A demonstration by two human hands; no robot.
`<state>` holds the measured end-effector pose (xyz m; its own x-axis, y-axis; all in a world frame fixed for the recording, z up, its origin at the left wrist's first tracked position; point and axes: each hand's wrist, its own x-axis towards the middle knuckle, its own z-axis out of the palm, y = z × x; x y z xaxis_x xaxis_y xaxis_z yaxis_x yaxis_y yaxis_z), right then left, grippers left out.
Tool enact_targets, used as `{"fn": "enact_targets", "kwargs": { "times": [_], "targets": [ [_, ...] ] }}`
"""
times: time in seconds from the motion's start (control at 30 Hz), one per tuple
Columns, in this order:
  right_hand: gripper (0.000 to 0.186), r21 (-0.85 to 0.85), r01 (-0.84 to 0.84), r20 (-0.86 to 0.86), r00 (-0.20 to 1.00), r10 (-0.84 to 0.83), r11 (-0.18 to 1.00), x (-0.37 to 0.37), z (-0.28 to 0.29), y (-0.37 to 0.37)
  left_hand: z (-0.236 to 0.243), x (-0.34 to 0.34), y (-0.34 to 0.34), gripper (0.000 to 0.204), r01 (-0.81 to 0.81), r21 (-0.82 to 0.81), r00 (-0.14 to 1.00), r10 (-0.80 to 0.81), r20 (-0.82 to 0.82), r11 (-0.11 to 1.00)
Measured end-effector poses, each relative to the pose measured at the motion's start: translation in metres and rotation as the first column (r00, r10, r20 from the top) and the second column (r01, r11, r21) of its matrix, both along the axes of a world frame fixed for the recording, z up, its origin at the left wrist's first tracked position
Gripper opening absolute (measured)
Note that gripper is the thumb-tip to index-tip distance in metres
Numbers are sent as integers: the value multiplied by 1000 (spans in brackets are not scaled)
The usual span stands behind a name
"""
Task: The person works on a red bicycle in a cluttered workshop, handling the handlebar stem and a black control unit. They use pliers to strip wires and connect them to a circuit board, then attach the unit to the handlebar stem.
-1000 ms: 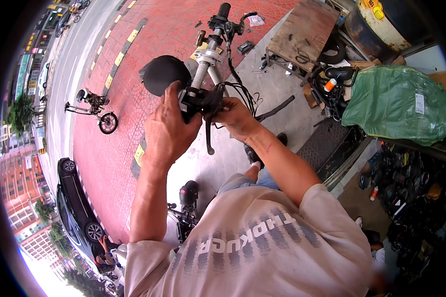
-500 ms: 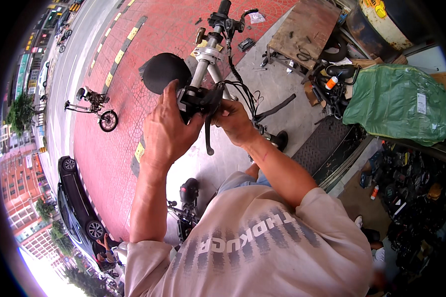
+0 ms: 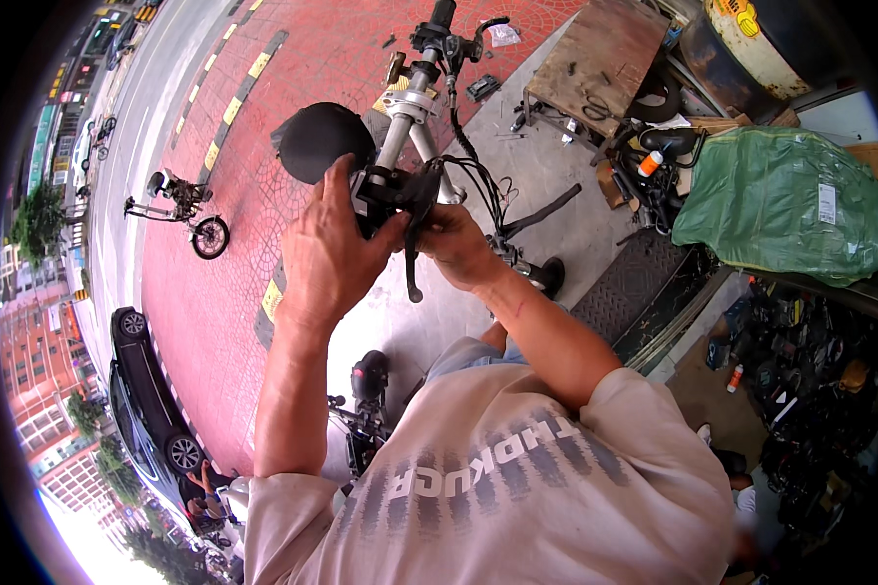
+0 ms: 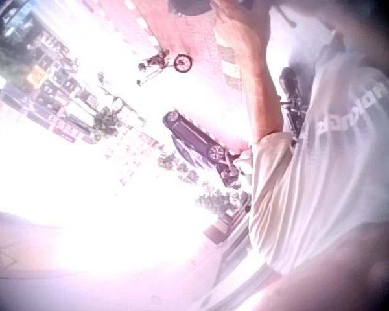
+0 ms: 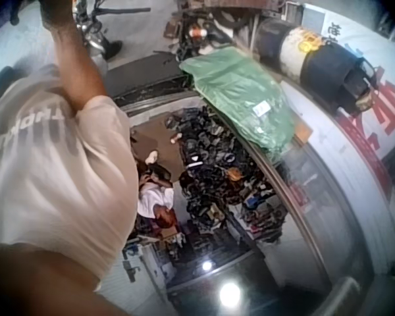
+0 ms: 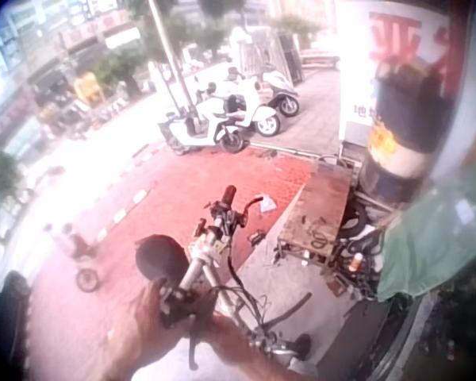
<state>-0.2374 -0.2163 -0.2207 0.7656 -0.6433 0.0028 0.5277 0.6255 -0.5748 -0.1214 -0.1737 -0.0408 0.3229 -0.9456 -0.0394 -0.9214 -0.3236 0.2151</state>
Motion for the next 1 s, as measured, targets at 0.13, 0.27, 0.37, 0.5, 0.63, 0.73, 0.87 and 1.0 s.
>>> {"fn": "enact_targets", "kwargs": {
  "times": [0.13,0.27,0.37,0.5,0.63,0.73,0.87,1.0],
  "targets": [
    [14,-74,-36,-29,999,34,997,-5,-3,-12,3,-1,0,77,10,-19,999,-11,-31,1000],
    [18,-167,-77,-56,996,69,983,-10,-7,-26,3,-1,0,76,14,-33,999,-15,-33,999],
    [23,-172,-60,-45,998,53,983,-10,-6,-36,2,0,0,76,-4,-27,1000,3,-23,1000],
    [29,-163,-47,-17,999,45,986,-8,5,-41,2,0,1,76,8,-37,1000,-9,-6,999],
    [26,-143,10,-35,999,-15,990,-7,8,-33,0,-1,0,76,10,-34,1000,-9,7,999],
    [24,-117,10,-55,998,-16,993,-8,-3,-23,-2,-1,0,75,35,-65,999,-32,39,997],
    [26,-112,96,-90,990,-106,989,-9,14,-8,2,-3,0,75,-8,-16,1000,8,-11,1000],
    [29,-137,204,-69,974,-214,970,-5,16,-2,2,-3,-1,76,-5,-12,1000,5,-14,1000]
  ]
}}
